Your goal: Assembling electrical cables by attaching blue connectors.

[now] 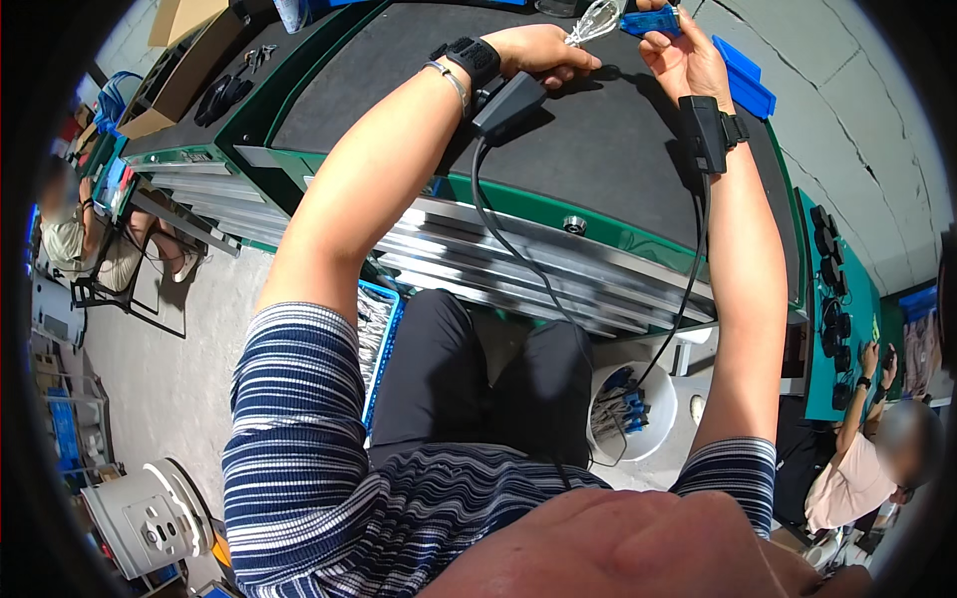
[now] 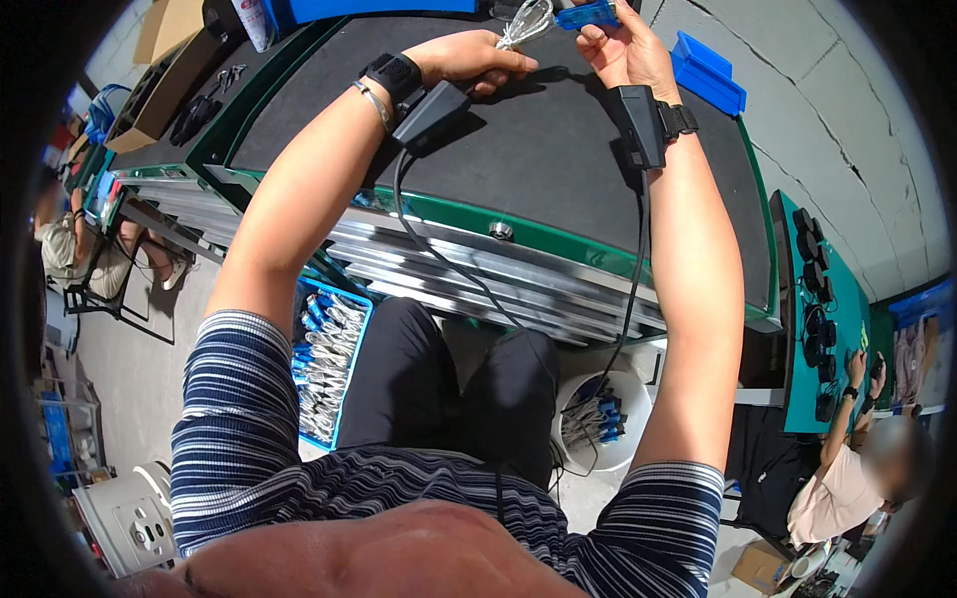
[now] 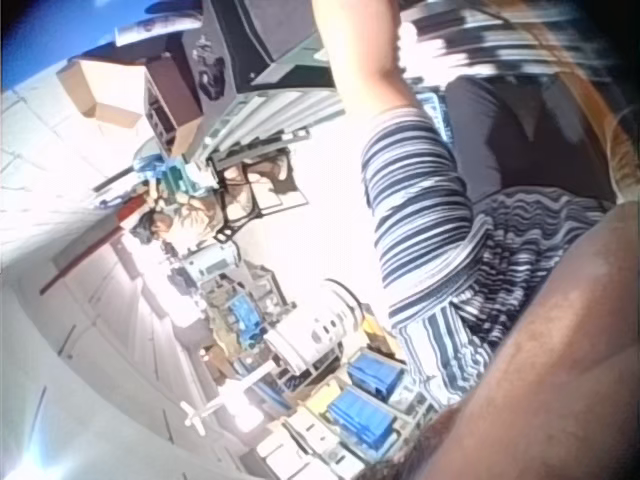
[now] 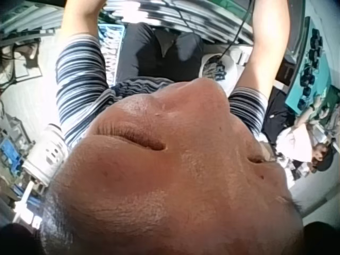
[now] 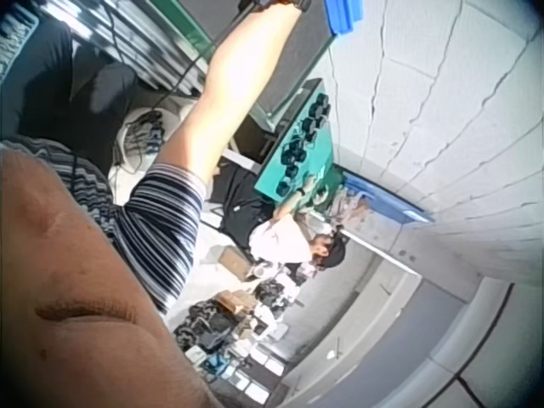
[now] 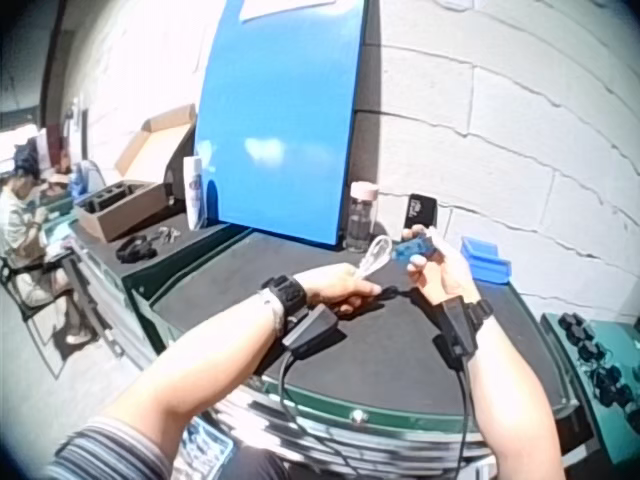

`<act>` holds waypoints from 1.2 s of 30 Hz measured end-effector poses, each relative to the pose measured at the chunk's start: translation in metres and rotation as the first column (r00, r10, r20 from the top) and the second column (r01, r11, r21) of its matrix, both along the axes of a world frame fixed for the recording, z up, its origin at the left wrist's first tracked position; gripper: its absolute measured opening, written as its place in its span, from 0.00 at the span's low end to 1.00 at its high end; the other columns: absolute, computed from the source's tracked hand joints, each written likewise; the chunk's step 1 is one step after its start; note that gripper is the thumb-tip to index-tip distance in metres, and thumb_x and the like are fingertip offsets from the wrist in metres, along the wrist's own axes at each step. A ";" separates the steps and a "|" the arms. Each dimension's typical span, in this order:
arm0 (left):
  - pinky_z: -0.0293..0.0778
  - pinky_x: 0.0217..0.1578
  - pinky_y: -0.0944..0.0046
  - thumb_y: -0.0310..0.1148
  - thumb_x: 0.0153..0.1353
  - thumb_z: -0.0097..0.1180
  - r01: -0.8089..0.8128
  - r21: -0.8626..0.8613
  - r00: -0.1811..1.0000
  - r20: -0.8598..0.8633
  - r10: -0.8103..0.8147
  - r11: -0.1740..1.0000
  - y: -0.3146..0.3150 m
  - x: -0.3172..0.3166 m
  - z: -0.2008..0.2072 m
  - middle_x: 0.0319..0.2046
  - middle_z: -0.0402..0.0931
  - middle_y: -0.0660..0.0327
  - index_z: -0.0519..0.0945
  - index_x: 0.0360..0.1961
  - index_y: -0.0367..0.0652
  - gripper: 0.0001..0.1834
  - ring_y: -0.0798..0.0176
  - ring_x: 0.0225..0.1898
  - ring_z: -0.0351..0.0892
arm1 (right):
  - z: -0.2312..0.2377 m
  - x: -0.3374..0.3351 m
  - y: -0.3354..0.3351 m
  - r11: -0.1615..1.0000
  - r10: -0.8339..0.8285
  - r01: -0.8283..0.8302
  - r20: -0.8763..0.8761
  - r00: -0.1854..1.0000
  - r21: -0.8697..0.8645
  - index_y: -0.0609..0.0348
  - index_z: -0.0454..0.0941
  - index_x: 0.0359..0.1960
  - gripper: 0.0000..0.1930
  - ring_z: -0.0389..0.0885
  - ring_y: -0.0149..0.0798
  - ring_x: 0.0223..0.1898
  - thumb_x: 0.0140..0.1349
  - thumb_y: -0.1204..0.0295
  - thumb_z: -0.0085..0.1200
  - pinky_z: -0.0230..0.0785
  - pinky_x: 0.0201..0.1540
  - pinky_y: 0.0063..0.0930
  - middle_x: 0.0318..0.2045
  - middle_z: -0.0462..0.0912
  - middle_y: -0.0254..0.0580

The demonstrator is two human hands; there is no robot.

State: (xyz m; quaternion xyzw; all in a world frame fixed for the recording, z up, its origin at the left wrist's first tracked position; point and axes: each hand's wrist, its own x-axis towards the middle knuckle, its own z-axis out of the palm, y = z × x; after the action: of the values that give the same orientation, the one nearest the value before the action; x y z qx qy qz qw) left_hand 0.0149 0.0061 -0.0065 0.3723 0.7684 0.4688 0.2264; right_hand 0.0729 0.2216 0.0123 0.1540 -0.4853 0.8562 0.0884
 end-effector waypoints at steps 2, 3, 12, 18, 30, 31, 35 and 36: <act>0.58 0.18 0.73 0.45 0.63 0.58 0.025 0.028 1.000 0.018 -0.025 0.999 0.000 -0.002 0.000 0.15 0.65 0.72 0.75 0.24 0.44 0.18 0.77 0.15 0.63 | 0.000 0.000 0.000 1.000 0.000 0.000 0.016 1.000 -0.011 0.55 0.78 0.44 0.13 0.77 0.28 0.24 0.66 0.62 0.53 0.72 0.28 0.22 0.41 0.83 0.40; 0.60 0.19 0.73 0.43 0.62 0.60 0.034 0.043 0.999 0.025 -0.035 0.998 0.001 -0.003 -0.001 0.15 0.66 0.71 0.77 0.25 0.42 0.16 0.76 0.15 0.64 | 0.001 0.000 0.000 1.000 0.014 -0.014 0.003 1.000 -0.002 0.56 0.78 0.44 0.13 0.77 0.28 0.24 0.66 0.61 0.53 0.72 0.28 0.22 0.40 0.83 0.40; 0.58 0.17 0.74 0.44 0.66 0.55 0.056 0.003 0.998 -0.002 -0.056 0.998 0.003 -0.004 -0.002 0.14 0.61 0.73 0.76 0.32 0.42 0.15 0.76 0.15 0.62 | 0.004 0.006 -0.004 0.992 0.124 -0.123 0.032 0.992 -0.014 0.58 0.77 0.46 0.17 0.77 0.31 0.26 0.68 0.57 0.50 0.73 0.31 0.26 0.41 0.82 0.42; 0.58 0.17 0.75 0.43 0.66 0.55 0.035 0.014 0.998 0.050 -0.036 0.999 0.001 -0.005 -0.002 0.15 0.62 0.75 0.77 0.34 0.42 0.14 0.78 0.15 0.63 | 0.004 0.004 -0.004 0.971 0.237 -0.237 0.018 0.971 -0.020 0.58 0.74 0.51 0.19 0.78 0.33 0.28 0.71 0.57 0.43 0.74 0.36 0.30 0.45 0.80 0.41; 0.59 0.17 0.74 0.44 0.66 0.55 0.035 0.016 0.999 0.006 -0.035 0.999 0.001 -0.002 -0.001 0.14 0.62 0.73 0.78 0.34 0.41 0.15 0.77 0.15 0.63 | 0.004 0.008 -0.012 0.955 0.285 -0.282 0.020 0.958 -0.086 0.56 0.74 0.51 0.18 0.81 0.38 0.32 0.70 0.57 0.43 0.75 0.39 0.35 0.46 0.80 0.44; 0.59 0.17 0.74 0.44 0.66 0.55 0.034 0.016 0.999 0.006 -0.034 0.999 0.001 -0.001 0.000 0.14 0.62 0.73 0.78 0.34 0.41 0.15 0.77 0.15 0.63 | 0.004 0.008 -0.011 0.953 0.291 -0.290 0.001 0.957 -0.084 0.55 0.75 0.49 0.17 0.81 0.38 0.31 0.70 0.57 0.44 0.75 0.38 0.35 0.45 0.81 0.44; 0.59 0.17 0.73 0.44 0.66 0.55 0.033 -0.006 0.999 -0.041 -0.033 0.999 0.001 -0.001 -0.001 0.13 0.63 0.72 0.78 0.35 0.40 0.16 0.76 0.14 0.63 | 0.006 0.010 -0.011 0.958 0.278 -0.277 0.009 0.960 -0.069 0.54 0.78 0.43 0.14 0.80 0.37 0.30 0.69 0.58 0.47 0.75 0.38 0.35 0.43 0.82 0.43; 0.59 0.17 0.73 0.44 0.66 0.55 0.045 -0.011 0.998 -0.054 -0.045 0.999 0.001 -0.001 -0.001 0.13 0.63 0.71 0.78 0.36 0.40 0.16 0.76 0.14 0.63 | 0.006 0.010 -0.012 0.965 0.257 -0.256 0.015 0.966 -0.051 0.54 0.78 0.42 0.14 0.79 0.36 0.29 0.68 0.58 0.48 0.75 0.37 0.33 0.42 0.82 0.42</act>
State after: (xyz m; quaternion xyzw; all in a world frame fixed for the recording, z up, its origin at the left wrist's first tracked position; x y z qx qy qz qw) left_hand 0.0135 0.0075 -0.0073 0.4009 0.7680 0.4494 0.2178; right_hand 0.0833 0.2098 0.0187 0.2043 -0.4413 0.8735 -0.0245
